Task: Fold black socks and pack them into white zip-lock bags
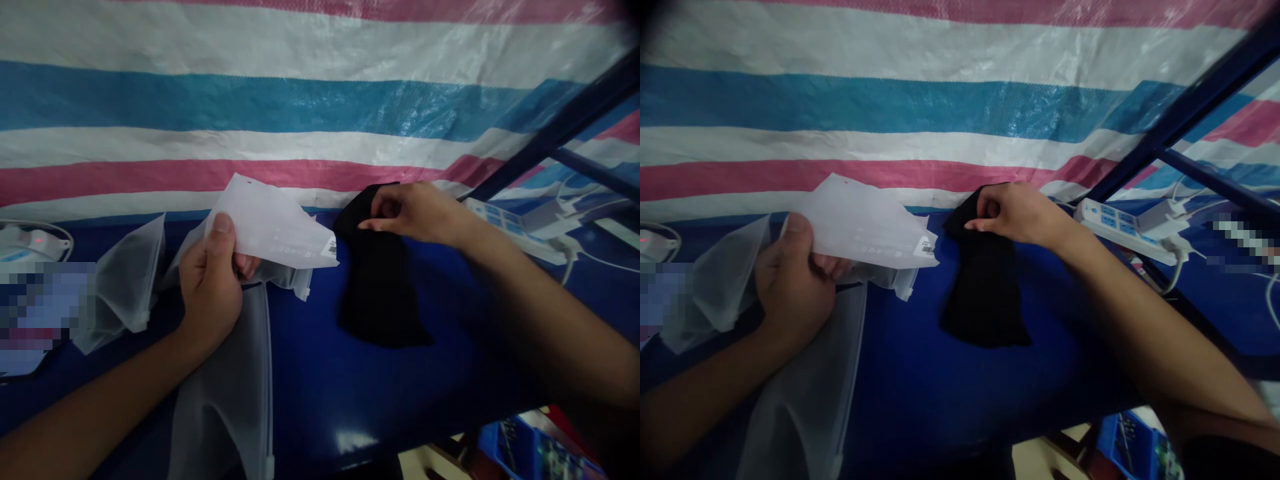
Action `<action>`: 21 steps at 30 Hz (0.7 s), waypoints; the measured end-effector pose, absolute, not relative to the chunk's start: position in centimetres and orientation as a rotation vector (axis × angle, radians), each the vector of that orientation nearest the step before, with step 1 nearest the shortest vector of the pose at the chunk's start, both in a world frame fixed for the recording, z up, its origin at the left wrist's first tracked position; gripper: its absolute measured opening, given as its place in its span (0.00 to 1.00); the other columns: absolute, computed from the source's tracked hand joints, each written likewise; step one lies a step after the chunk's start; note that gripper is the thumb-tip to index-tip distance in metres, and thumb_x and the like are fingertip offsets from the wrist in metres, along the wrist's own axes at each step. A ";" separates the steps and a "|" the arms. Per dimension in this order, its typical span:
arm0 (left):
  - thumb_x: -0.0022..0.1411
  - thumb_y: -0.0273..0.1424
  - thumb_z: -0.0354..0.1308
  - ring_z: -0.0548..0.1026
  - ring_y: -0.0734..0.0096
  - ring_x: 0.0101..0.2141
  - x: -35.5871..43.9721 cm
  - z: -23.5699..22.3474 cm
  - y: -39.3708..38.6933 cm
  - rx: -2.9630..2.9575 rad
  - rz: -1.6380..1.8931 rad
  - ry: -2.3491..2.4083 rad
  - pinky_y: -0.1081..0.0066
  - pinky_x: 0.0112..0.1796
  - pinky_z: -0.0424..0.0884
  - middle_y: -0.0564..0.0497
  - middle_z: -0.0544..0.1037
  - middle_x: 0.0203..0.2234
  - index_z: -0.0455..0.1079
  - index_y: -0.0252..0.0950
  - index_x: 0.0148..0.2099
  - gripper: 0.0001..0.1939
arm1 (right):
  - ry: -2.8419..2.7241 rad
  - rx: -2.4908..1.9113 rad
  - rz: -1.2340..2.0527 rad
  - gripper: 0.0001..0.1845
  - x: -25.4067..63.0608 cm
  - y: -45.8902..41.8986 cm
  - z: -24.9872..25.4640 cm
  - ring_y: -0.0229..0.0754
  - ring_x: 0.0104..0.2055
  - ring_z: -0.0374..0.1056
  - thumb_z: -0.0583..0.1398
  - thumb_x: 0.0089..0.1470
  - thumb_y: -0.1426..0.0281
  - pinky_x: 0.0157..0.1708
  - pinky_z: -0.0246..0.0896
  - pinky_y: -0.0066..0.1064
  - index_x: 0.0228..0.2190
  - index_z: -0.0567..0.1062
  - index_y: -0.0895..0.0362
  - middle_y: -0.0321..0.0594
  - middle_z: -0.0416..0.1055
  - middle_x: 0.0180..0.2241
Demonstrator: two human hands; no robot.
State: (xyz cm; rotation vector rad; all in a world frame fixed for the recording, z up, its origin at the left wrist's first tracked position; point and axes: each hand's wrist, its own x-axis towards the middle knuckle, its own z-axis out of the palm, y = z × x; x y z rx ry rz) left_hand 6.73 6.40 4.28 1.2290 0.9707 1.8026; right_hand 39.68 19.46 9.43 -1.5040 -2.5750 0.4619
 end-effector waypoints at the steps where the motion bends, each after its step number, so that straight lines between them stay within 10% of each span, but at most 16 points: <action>1: 0.80 0.53 0.63 0.64 0.73 0.20 6.7 4.3 6.4 1.227 1.804 0.968 0.68 0.22 0.59 0.55 0.64 0.18 0.64 0.40 0.24 0.35 | -2.567 -1.507 0.342 0.38 39.8 19.8 8.9 0.58 0.43 0.79 0.68 0.60 0.35 0.43 0.73 0.45 0.51 0.82 0.54 0.50 0.84 0.45; 7: 0.80 0.53 0.62 0.63 0.73 0.19 6.7 4.2 6.4 1.220 1.800 0.964 0.67 0.22 0.59 0.55 0.63 0.17 0.63 0.40 0.24 0.35 | -2.812 -1.392 0.356 0.65 40.1 20.8 5.2 0.77 0.76 0.61 0.69 0.48 0.26 0.76 0.62 0.65 0.71 0.75 0.58 0.61 0.66 0.73; 21: 0.79 0.56 0.63 0.64 0.73 0.20 6.7 4.2 6.4 1.228 1.796 0.970 0.67 0.22 0.58 0.55 0.64 0.18 0.63 0.40 0.24 0.35 | -2.611 -1.536 0.088 0.14 39.8 19.8 9.1 0.53 0.41 0.78 0.62 0.64 0.62 0.46 0.73 0.45 0.43 0.83 0.58 0.50 0.84 0.42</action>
